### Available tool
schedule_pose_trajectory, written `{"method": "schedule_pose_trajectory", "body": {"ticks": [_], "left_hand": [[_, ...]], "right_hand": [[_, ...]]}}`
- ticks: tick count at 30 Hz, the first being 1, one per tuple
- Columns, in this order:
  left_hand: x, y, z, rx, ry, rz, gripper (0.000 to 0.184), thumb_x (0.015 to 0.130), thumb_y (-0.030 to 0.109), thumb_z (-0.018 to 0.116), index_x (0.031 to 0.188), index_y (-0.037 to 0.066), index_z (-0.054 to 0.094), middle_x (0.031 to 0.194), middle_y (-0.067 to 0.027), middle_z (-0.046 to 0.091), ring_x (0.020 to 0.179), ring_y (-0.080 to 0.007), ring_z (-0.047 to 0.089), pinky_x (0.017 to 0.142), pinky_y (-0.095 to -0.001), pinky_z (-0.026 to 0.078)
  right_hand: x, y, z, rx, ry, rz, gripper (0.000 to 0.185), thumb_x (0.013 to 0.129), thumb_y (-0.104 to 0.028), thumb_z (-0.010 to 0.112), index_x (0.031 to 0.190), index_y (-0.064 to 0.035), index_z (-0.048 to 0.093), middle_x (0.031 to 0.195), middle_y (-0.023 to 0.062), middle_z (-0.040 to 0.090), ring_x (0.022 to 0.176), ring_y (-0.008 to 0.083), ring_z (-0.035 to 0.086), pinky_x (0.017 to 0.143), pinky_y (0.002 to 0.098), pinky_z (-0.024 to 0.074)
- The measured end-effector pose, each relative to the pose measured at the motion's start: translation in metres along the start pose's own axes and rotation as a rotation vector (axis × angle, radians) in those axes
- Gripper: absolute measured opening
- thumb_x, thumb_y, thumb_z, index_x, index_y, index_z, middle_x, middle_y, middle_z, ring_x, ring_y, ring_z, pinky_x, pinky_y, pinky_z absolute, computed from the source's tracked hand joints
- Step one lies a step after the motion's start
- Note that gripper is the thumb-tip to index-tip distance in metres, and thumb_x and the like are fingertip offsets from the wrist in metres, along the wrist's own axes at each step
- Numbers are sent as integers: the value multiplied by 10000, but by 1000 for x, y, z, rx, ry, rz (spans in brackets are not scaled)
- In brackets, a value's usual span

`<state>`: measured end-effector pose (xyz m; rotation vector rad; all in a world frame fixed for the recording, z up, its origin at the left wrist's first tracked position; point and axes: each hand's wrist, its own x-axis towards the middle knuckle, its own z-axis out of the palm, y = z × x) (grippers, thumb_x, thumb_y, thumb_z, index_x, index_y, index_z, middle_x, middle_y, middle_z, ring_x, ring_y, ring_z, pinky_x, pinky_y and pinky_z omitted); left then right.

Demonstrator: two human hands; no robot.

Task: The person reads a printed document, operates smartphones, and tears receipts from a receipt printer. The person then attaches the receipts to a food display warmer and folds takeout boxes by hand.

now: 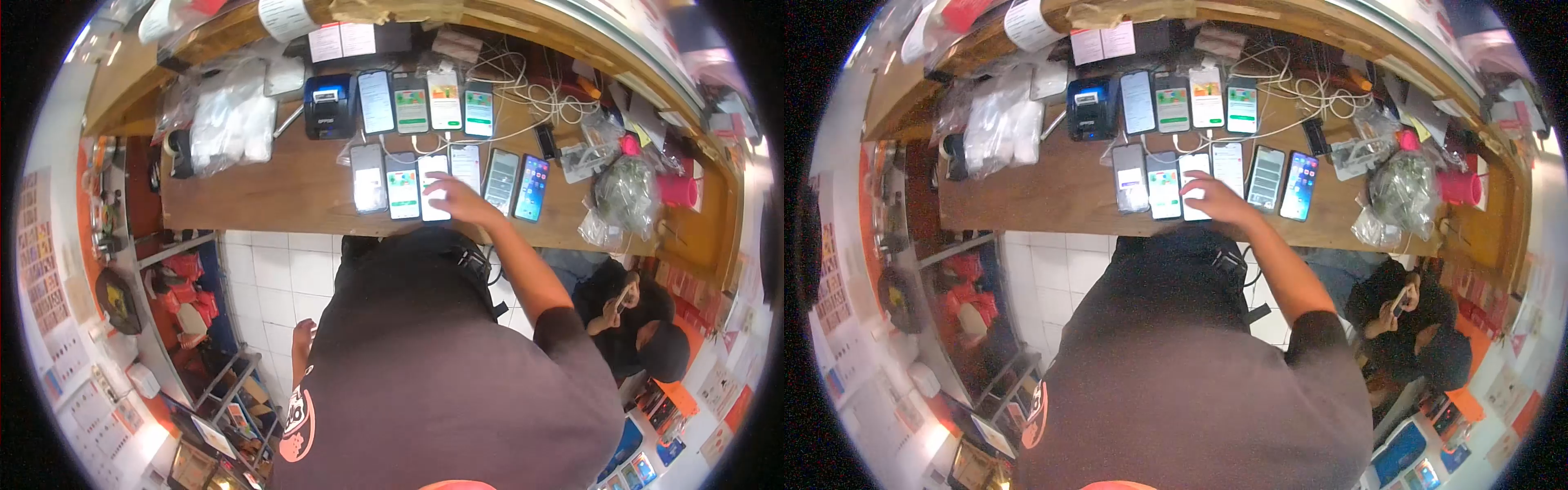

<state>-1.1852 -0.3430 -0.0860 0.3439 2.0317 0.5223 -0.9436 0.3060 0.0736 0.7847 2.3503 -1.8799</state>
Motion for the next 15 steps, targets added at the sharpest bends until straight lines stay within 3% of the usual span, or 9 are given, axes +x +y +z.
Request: {"method": "schedule_pose_trajectory", "body": {"ticks": [2, 5, 7, 9, 12, 15], "left_hand": [[-13, 41, -2, -121, 18, -253, 350, 887, 227, 549, 1205, 86, 582, 1022, -45, 662, 906, -203, 636, 732, -378, 469], [-13, 61, 3, -175, 119, -126, 411, 878, 250, 555, 1258, 93, 567, 1040, -47, 659, 924, -208, 633, 757, -400, 456], [-24, 114, 5, -361, 201, -200, 422, 877, 252, 557, 1263, 84, 568, 1068, -56, 662, 944, -208, 629, 782, -396, 454], [-17, 97, 15, -332, 193, -102, 423, 877, 251, 560, 1264, 79, 568, 1074, -58, 662, 952, -207, 627, 785, -392, 452], [-20, 69, 43, -257, 188, 3, 410, 882, 239, 559, 1260, 79, 573, 1051, -60, 668, 902, -196, 636, 692, -341, 464], [-34, 62, 66, -381, 150, -165, 336, 910, 202, 529, 1207, 65, 606, 1036, -84, 681, 876, -213, 654, 653, -345, 492]], "right_hand": [[27, 4, 28, -124, -197, -184, 275, 842, -217, 673, 1088, -95, 654, 1542, 184, 303, 1364, 357, 395, 1117, 405, 328], [58, 1, 52, -224, -407, -212, 305, 851, -219, 666, 1133, -108, 630, 1596, 154, 179, 1395, 359, 347, 1122, 398, 328], [72, 1, 60, -276, -457, -177, 324, 855, -196, 671, 1161, -106, 613, 1610, 129, 137, 1413, 359, 314, 1125, 410, 320], [81, 3, 65, -295, -480, -134, 330, 854, -188, 671, 1165, -95, 609, 1614, 117, 134, 1416, 365, 308, 1128, 422, 317], [86, 7, 68, -344, -481, -159, 307, 858, -218, 656, 1138, -96, 629, 1610, 133, 130, 1396, 364, 341, 1116, 397, 339], [86, 12, 71, -332, -459, -152, 309, 858, -229, 656, 1136, -97, 632, 1607, 124, 152, 1382, 367, 361, 1110, 402, 345]]}}
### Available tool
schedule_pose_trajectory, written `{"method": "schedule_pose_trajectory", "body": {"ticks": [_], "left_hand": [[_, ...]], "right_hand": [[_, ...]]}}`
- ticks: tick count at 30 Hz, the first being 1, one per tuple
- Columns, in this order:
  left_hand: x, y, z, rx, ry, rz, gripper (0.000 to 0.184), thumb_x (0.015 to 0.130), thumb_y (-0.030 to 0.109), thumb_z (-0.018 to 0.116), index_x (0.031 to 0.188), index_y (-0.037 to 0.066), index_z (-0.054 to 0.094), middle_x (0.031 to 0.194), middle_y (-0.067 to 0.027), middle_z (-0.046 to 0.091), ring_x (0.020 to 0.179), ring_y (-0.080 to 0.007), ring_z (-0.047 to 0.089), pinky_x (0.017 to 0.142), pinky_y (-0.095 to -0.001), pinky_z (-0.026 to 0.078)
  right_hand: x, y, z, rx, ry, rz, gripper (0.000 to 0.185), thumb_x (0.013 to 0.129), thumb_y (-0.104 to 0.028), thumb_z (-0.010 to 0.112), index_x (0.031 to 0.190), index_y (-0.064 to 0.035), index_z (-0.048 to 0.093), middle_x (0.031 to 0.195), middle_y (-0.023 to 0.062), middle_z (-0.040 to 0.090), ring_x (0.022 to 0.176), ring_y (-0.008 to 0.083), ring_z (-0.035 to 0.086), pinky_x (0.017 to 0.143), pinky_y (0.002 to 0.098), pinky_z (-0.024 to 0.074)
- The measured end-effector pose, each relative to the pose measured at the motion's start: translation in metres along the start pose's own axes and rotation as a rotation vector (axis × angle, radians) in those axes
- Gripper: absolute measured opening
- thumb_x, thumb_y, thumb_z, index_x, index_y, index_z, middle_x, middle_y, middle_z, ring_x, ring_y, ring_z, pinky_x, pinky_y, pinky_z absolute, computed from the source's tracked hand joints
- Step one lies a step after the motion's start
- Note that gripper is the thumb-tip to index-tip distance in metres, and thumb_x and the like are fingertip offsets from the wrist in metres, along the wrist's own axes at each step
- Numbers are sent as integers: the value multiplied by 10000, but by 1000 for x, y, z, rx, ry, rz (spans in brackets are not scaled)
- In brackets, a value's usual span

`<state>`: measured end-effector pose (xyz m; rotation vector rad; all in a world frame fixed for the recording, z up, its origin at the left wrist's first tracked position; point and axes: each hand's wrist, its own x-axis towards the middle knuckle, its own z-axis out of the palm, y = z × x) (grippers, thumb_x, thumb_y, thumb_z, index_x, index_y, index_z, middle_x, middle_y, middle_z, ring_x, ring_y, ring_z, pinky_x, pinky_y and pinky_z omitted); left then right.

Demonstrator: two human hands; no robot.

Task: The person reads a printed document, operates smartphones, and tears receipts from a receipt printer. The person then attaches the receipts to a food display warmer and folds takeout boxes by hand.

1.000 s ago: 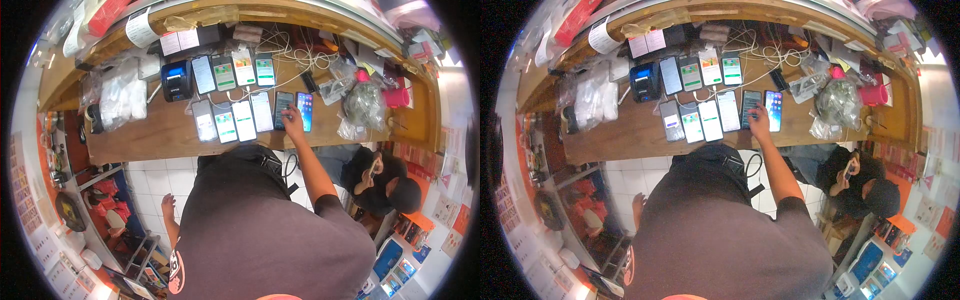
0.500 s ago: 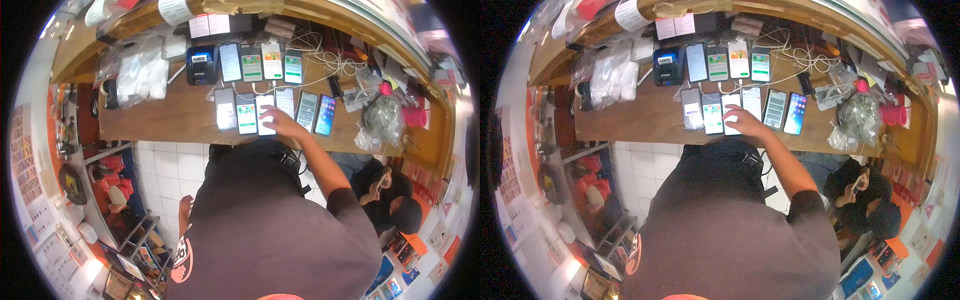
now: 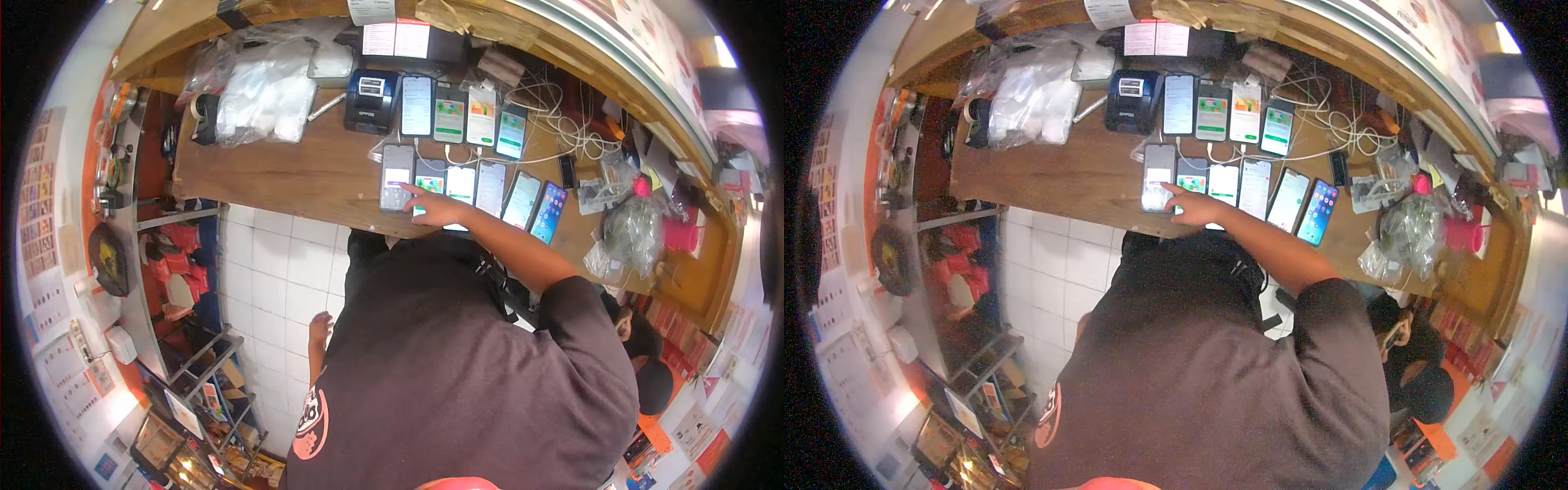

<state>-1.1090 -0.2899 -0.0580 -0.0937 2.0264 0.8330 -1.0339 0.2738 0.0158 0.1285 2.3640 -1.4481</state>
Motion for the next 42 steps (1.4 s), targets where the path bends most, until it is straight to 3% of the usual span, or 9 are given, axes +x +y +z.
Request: {"method": "schedule_pose_trajectory", "body": {"ticks": [2, 6, 9, 12, 17, 21, 34, 37, 42], "left_hand": [[3, -32, 7, -40, -22, -70, 290, 917, 185, 521, 1145, 47, 634, 1052, -111, 682, 898, -250, 658, 707, -366, 505], [27, -116, 9, 494, -114, 473, 255, 890, 181, 539, 1006, 3, 681, 1123, -167, 664, 996, -349, 638, 929, -405, 490], [31, -122, 3, 639, -56, 641, 261, 916, 182, 530, 1073, 22, 662, 1078, -145, 677, 966, -319, 651, 873, -399, 519], [34, -107, 8, -275, 12, -128, 292, 933, 194, 529, 1169, 49, 621, 1034, -107, 678, 927, -256, 657, 748, -369, 529], [20, -8, -10, 168, 3, 58, 377, 898, 226, 562, 1239, 64, 576, 1040, -67, 666, 853, -172, 634, 631, -285, 449], [27, 17, -9, 0, 69, 52, 406, 868, 215, 568, 1246, 66, 576, 1064, -62, 661, 848, -173, 632, 652, -314, 457], [39, -107, 22, -86, -173, -204, 368, 877, 202, 559, 1227, 93, 585, 1044, -53, 666, 819, -182, 637, 618, -322, 448], [49, -121, 16, -161, -228, -318, 356, 880, 200, 555, 1220, 102, 587, 1039, -52, 667, 811, -184, 639, 606, -325, 446], [90, -117, -13, -343, -256, -495, 337, 885, 196, 548, 1209, 115, 592, 1031, -51, 669, 797, -188, 642, 587, -331, 444]], "right_hand": [[-3, -8, -4, 30, 12, 24, 310, 850, -231, 659, 1127, -93, 640, 1602, 123, 172, 1379, 369, 365, 1109, 401, 346], [0, -5, -5, 47, 40, 3, 297, 838, -230, 675, 1103, -99, 654, 1587, 147, 212, 1387, 369, 352, 1118, 406, 330], [7, -7, -8, 92, 102, -5, 289, 836, -216, 694, 1103, -112, 654, 1566, 162, 258, 1409, 369, 315, 1137, 419, 302], [22, -18, -33, 28, 211, 9, 329, 816, -200, 693, 1131, -112, 658, 1485, 180, 395, 1357, 352, 400, 1104, 397, 352], [80, -23, -77, 99, 744, 0, 363, 804, -132, 670, 1162, -80, 638, 1247, 164, 569, 1110, 309, 576, 942, 374, 467], [124, -27, -105, 126, 1084, 3, 467, 773, -83, 664, 1232, -51, 587, 1115, 151, 574, 1008, 304, 587, 876, 379, 482], [174, -54, -135, 136, 964, 475, 866, 696, -181, 737, 1469, -104, 355, 1369, 327, 305, 1204, 451, 485, 1001, 406, 454], [175, -59, -144, 7, 972, 477, 784, 709, -154, 719, 1432, -154, 416, 1324, 300, 401, 1217, 423, 468, 1018, 410, 441], [184, -36, -133, -123, 1213, 224, 275, 636, -86, 751, 906, -89, 699, 1061, 189, 529, 1028, 363, 541, 889, 391, 483]]}}
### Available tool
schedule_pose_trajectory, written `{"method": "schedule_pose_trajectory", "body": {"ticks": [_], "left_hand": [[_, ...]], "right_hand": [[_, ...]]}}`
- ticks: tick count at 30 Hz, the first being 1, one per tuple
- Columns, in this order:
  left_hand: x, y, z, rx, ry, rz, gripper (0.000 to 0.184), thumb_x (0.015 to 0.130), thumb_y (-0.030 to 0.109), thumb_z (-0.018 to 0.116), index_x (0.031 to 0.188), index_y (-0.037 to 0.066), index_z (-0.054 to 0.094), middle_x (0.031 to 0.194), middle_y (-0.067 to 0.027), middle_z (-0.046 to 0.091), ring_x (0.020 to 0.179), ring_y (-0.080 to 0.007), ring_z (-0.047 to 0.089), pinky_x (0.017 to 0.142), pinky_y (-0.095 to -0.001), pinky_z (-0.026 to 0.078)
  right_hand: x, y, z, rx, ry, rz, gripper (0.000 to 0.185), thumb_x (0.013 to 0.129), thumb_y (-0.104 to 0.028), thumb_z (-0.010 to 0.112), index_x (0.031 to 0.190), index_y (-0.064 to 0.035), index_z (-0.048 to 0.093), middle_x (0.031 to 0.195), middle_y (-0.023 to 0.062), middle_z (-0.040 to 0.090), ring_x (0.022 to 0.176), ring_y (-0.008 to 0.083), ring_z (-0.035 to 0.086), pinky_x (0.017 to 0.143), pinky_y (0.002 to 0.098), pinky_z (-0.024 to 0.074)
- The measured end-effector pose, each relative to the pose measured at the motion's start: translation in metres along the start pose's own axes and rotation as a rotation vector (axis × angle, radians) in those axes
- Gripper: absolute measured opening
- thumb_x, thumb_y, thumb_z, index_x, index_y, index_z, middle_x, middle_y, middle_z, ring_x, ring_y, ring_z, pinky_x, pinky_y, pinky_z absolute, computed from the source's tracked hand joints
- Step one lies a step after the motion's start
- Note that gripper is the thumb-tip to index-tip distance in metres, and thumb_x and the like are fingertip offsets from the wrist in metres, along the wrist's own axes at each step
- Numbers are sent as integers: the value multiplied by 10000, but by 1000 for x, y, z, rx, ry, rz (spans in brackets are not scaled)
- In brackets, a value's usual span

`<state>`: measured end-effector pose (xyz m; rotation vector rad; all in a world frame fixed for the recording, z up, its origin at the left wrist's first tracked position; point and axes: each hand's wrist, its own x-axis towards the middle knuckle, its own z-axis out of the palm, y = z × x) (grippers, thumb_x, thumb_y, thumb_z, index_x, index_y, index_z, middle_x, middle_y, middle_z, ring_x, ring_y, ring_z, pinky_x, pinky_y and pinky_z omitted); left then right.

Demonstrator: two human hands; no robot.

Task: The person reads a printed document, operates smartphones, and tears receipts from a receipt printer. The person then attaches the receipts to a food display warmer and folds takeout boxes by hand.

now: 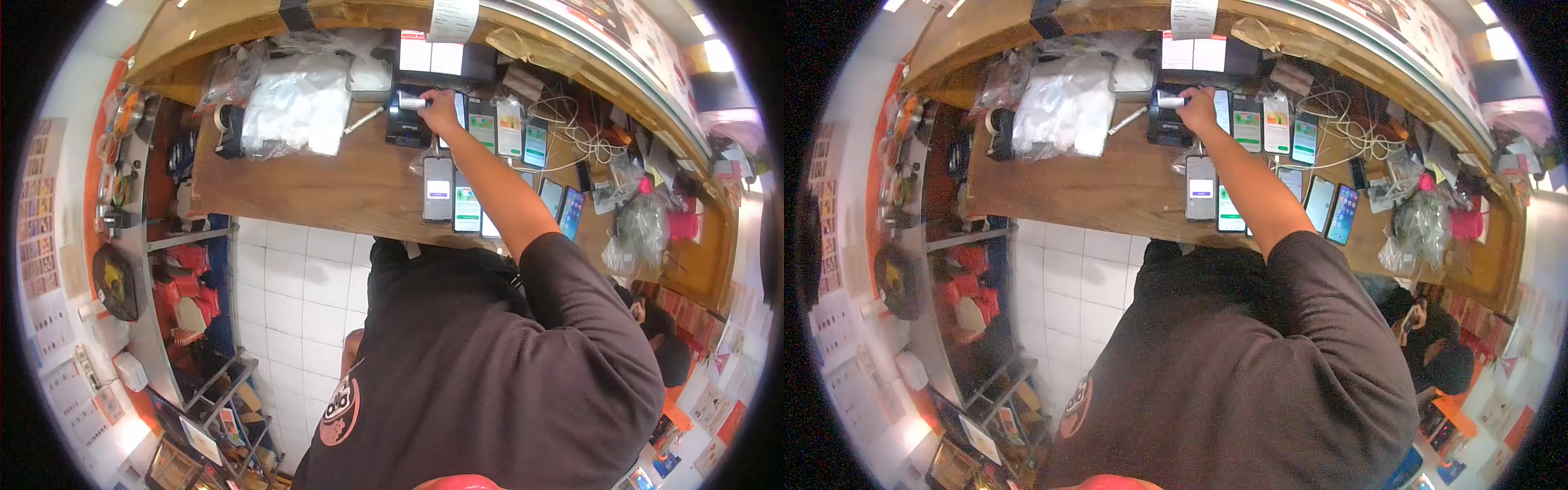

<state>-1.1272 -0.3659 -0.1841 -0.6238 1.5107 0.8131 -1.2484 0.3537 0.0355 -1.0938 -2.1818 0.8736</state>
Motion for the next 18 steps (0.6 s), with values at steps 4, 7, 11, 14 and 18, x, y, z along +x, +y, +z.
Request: {"method": "schedule_pose_trajectory", "body": {"ticks": [4, 7, 11, 14, 18], "left_hand": [[3, 88, -36, -3, 31, 172, 304, 913, 177, 499, 1200, 125, 586, 1025, -49, 673, 811, -206, 652, 605, -384, 455], [-26, 180, -51, 102, 126, 378, 257, 929, 167, 524, 1169, 116, 602, 993, -53, 678, 804, -174, 648, 575, -320, 458], [-39, 279, -67, 169, 453, 1026, 209, 948, 100, 510, 1080, -8, 631, 933, -103, 680, 776, -176, 653, 670, -304, 534], [-91, 366, -45, 84, 900, 1279, 185, 881, 37, 528, 1017, -30, 634, 840, -96, 657, 712, -166, 595, 659, -295, 500], [-145, 445, -23, 33, 815, 1425, 156, 872, 7, 532, 978, -14, 645, 839, -73, 649, 741, -139, 582, 687, -271, 481]], "right_hand": [[-8, 0, -1, 142, -11, -26, 267, 626, -79, 752, 872, -57, 649, 902, 134, 587, 874, 301, 605, 810, 370, 497], [-15, -11, -1, 348, 48, 63, 349, 629, -49, 740, 956, -50, 618, 874, 102, 613, 822, 236, 613, 753, 338, 498], [-11, -22, -6, 457, 101, 150, 488, 660, -5, 737, 1111, -62, 559, 849, 61, 634, 704, 160, 592, 678, 297, 493], [-5, -24, -10, 412, 156, 130, 492, 672, 4, 736, 1126, -60, 560, 819, 50, 638, 692, 139, 591, 655, 287, 487], [4, -32, -18, 390, 213, 107, 488, 676, 13, 729, 1131, -49, 565, 812, 46, 652, 692, 134, 599, 658, 289, 487]]}}
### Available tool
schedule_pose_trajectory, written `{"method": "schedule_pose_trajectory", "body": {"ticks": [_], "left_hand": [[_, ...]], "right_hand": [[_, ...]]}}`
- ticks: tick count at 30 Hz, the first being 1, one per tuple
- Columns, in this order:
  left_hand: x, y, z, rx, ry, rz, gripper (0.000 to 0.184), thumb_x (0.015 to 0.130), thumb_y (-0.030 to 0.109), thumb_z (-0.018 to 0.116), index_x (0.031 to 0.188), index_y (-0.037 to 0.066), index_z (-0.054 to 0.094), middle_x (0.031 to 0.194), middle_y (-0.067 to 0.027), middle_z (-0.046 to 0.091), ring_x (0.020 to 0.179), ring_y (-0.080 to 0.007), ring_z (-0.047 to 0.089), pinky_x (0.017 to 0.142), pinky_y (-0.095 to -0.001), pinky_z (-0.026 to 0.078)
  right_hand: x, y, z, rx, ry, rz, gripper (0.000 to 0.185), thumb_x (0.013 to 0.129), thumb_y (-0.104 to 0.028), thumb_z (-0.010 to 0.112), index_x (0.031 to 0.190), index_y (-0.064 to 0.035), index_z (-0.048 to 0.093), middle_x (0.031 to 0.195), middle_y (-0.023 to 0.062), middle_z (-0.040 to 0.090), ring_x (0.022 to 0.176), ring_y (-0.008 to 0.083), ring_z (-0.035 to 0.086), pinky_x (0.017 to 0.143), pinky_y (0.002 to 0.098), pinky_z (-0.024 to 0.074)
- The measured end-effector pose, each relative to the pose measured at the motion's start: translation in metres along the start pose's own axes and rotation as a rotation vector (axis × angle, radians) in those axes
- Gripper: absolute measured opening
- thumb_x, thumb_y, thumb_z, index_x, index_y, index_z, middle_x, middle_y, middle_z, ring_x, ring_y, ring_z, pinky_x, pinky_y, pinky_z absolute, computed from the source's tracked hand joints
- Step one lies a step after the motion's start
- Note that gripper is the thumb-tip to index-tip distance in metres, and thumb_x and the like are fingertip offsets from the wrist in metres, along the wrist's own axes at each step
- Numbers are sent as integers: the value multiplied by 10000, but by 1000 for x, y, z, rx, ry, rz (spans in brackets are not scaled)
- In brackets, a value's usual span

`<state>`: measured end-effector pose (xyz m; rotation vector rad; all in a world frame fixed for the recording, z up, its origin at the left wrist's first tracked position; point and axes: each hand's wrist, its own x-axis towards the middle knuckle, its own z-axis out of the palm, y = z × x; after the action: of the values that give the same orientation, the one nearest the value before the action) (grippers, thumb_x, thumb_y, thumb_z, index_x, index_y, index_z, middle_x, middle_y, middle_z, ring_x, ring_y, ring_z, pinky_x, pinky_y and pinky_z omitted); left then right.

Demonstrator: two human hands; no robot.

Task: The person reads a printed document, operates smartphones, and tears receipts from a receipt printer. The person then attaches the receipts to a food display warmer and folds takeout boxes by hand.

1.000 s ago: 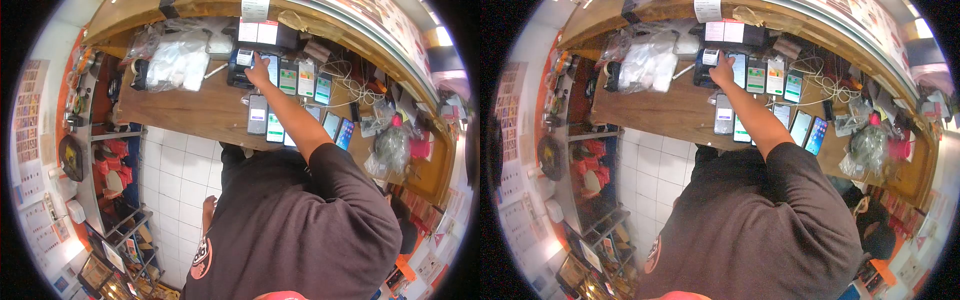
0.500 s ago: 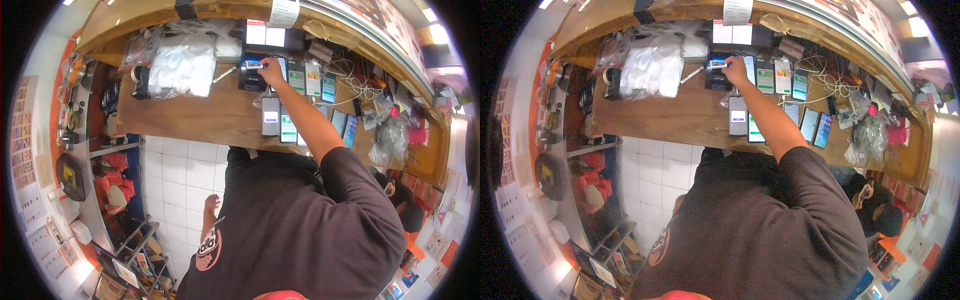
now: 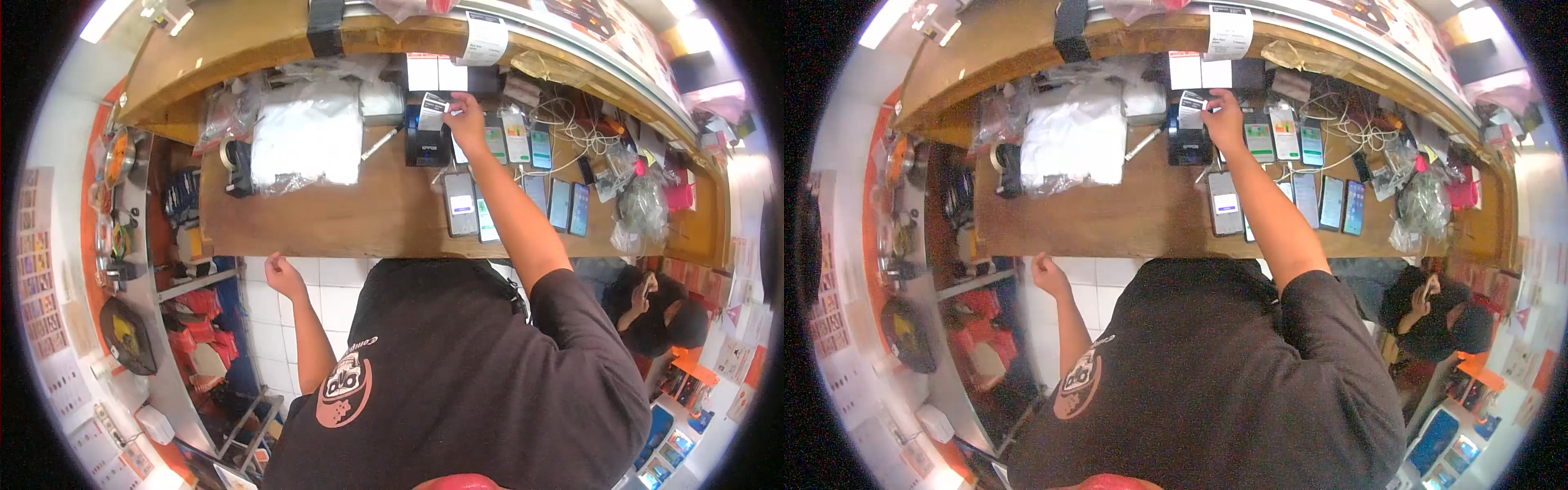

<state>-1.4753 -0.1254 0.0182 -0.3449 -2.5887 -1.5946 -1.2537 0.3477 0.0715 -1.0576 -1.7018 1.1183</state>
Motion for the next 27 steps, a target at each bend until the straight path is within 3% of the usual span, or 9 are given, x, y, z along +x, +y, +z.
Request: {"method": "schedule_pose_trajectory", "body": {"ticks": [5, 10, 13, 19, 27], "left_hand": [[30, 28, 53, -154, -168, 98, 137, 848, -21, 542, 919, 7, 655, 834, -53, 652, 758, -133, 586, 695, -257, 456], [34, 43, 92, -185, -452, 302, 128, 843, -29, 551, 856, 7, 673, 793, -33, 641, 706, -76, 558, 595, -236, 440], [26, 22, 106, -117, -560, 215, 122, 850, -14, 553, 850, 9, 673, 790, -59, 648, 711, -114, 589, 618, -263, 453], [5, 14, 100, 90, -541, 514, 88, 814, 13, 546, 792, 28, 630, 802, -123, 624, 760, -286, 618, 695, -375, 477], [3, 35, 104, 158, -501, 457, 83, 827, 53, 569, 796, 61, 646, 803, -114, 627, 741, -320, 616, 658, -400, 490]], "right_hand": [[9, -18, -3, 14, 46, 40, 459, 690, 20, 701, 1130, -28, 579, 815, 32, 660, 673, 113, 582, 642, 274, 479], [16, -16, -1, 71, 46, 25, 454, 681, 30, 693, 1121, -29, 598, 809, 19, 648, 668, 96, 564, 632, 261, 474], [10, -32, 2, 170, 26, 65, 431, 685, 45, 679, 1104, -20, 603, 797, 9, 623, 672, 90, 555, 632, 249, 468], [4, -39, 4, 171, 8, 52, 407, 707, 68, 655, 1102, -13, 598, 818, 5, 595, 682, 80, 546, 631, 227, 454], [11, -45, 2, 240, 46, 13, 390, 729, 76, 635, 1110, 0, 592, 822, 6, 597, 716, 77, 553, 653, 230, 462]]}}
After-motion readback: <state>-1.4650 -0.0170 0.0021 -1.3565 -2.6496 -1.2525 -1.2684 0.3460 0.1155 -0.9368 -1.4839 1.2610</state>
